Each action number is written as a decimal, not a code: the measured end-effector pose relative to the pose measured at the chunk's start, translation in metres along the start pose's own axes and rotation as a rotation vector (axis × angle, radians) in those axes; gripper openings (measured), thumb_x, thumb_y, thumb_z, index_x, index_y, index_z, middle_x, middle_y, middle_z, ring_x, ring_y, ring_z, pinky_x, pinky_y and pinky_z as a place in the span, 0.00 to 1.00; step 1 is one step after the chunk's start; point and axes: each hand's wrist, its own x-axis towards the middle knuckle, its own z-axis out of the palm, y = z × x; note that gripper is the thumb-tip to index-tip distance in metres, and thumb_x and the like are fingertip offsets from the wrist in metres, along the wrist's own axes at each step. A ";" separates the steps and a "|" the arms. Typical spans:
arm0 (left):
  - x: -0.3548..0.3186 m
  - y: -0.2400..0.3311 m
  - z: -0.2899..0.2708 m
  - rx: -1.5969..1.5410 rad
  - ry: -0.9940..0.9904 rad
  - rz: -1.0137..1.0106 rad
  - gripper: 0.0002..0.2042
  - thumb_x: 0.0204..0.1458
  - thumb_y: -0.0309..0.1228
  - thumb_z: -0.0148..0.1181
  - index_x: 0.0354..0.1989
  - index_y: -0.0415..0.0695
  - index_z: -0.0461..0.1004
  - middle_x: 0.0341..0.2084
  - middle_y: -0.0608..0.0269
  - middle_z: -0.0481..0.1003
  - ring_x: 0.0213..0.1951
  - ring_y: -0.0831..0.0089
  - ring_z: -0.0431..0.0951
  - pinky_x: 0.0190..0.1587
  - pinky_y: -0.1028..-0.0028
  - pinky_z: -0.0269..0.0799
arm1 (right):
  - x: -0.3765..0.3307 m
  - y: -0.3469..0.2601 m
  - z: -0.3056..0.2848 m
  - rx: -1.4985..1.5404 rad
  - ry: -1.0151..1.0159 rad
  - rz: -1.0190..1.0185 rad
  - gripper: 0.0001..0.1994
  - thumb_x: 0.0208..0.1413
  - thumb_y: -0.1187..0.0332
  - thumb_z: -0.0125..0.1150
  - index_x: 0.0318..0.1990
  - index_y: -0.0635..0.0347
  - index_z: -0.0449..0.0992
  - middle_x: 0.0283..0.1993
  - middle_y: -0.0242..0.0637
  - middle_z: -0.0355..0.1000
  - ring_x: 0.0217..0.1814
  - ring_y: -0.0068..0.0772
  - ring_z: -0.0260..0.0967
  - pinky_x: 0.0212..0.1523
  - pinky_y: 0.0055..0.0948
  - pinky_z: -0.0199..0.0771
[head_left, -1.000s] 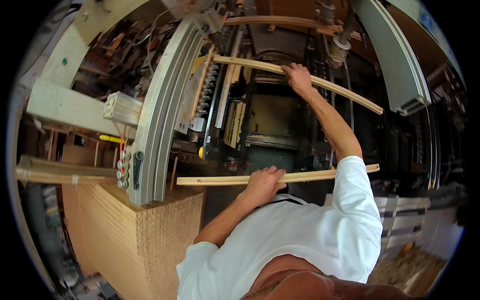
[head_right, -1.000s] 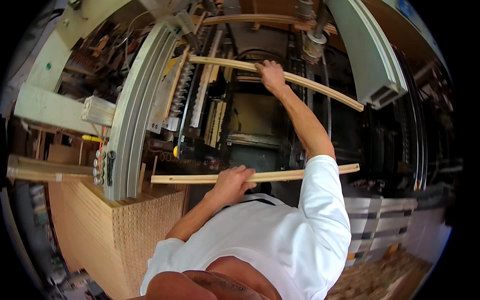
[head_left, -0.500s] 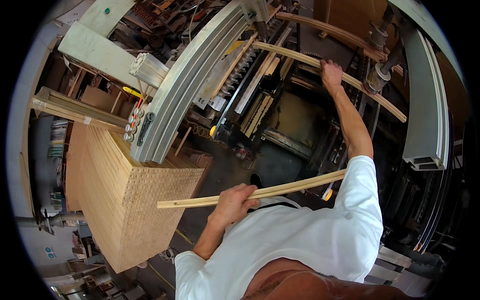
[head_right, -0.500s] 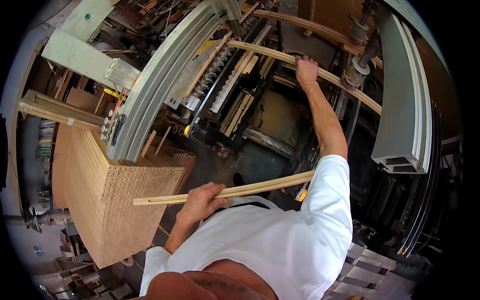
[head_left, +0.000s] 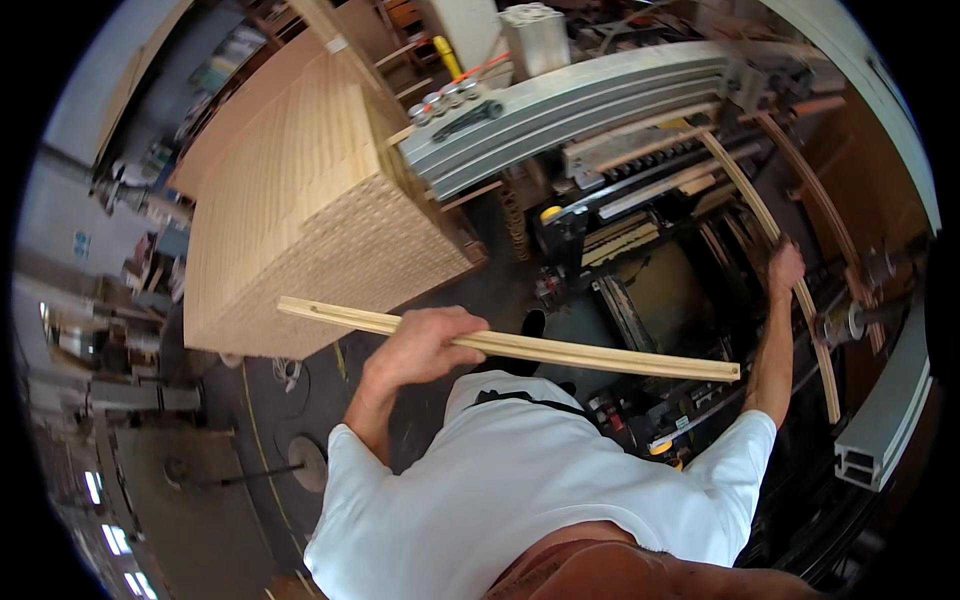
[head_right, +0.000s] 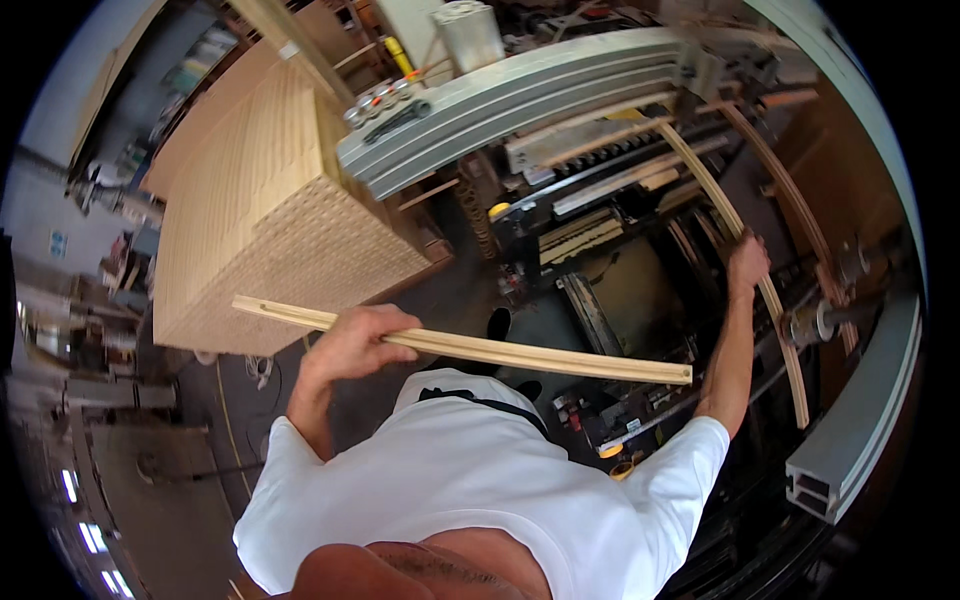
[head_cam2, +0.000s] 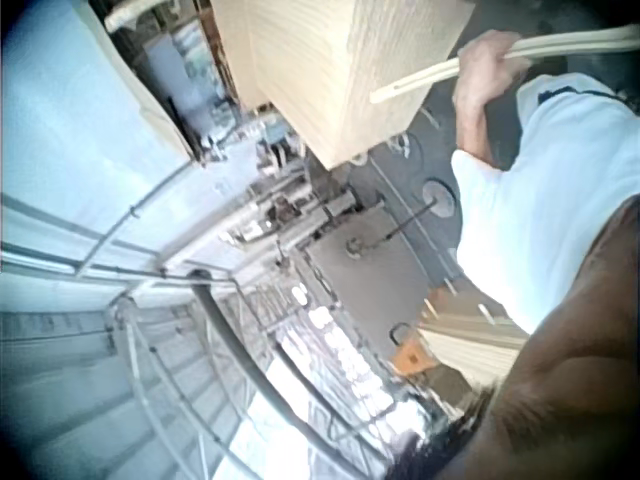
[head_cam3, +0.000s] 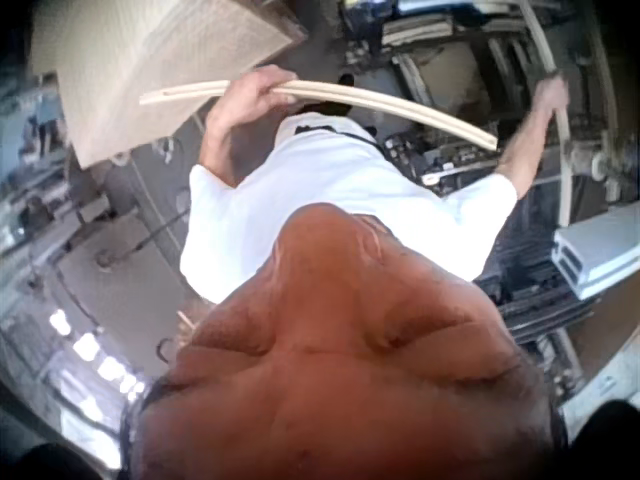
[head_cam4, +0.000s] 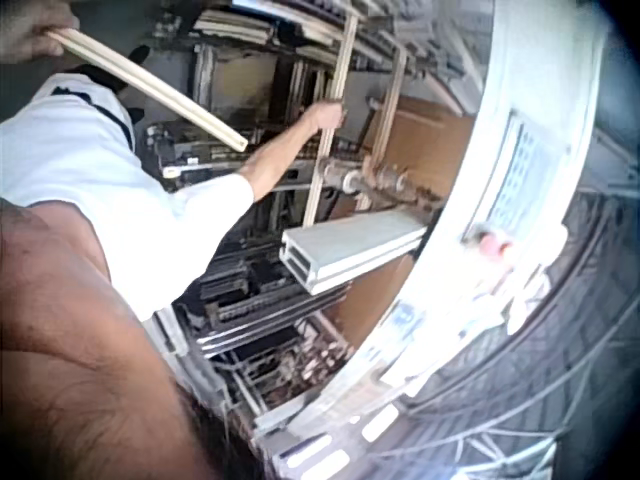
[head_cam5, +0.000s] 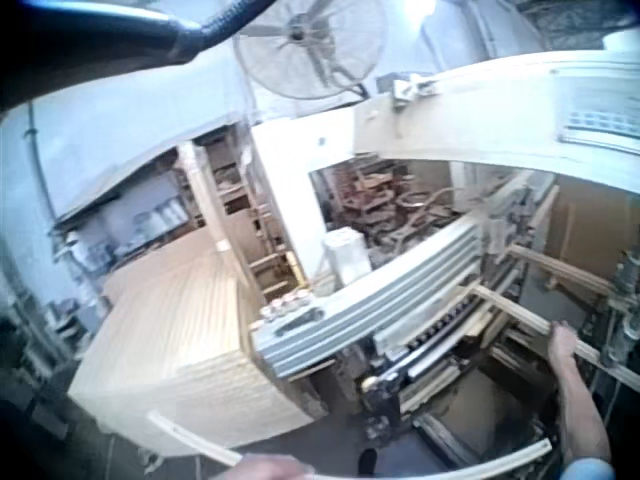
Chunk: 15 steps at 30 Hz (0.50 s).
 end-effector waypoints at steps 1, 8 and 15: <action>-0.013 -0.005 -0.007 -0.024 0.051 -0.037 0.17 0.44 0.31 0.69 0.43 0.43 0.78 0.34 0.56 0.77 0.40 0.55 0.77 0.42 0.63 0.72 | -0.001 -0.003 -0.002 0.004 0.003 -0.013 0.11 0.55 0.64 0.54 0.45 0.49 0.76 0.42 0.43 0.76 0.44 0.51 0.76 0.43 0.47 0.76; -0.112 -0.036 -0.060 -0.364 0.393 -0.500 0.17 0.44 0.24 0.71 0.45 0.37 0.78 0.38 0.64 0.79 0.39 0.76 0.76 0.43 0.75 0.71 | 0.007 0.002 0.007 -0.010 -0.070 0.054 0.12 0.61 0.62 0.49 0.48 0.47 0.76 0.45 0.44 0.75 0.46 0.54 0.75 0.45 0.50 0.75; -0.212 -0.120 -0.126 -0.436 0.749 -0.511 0.16 0.50 0.28 0.67 0.47 0.36 0.77 0.35 0.66 0.77 0.36 0.80 0.75 0.42 0.78 0.70 | 0.001 -0.027 -0.021 0.108 0.015 0.089 0.20 0.61 0.60 0.54 0.59 0.51 0.72 0.55 0.49 0.71 0.55 0.53 0.70 0.52 0.47 0.72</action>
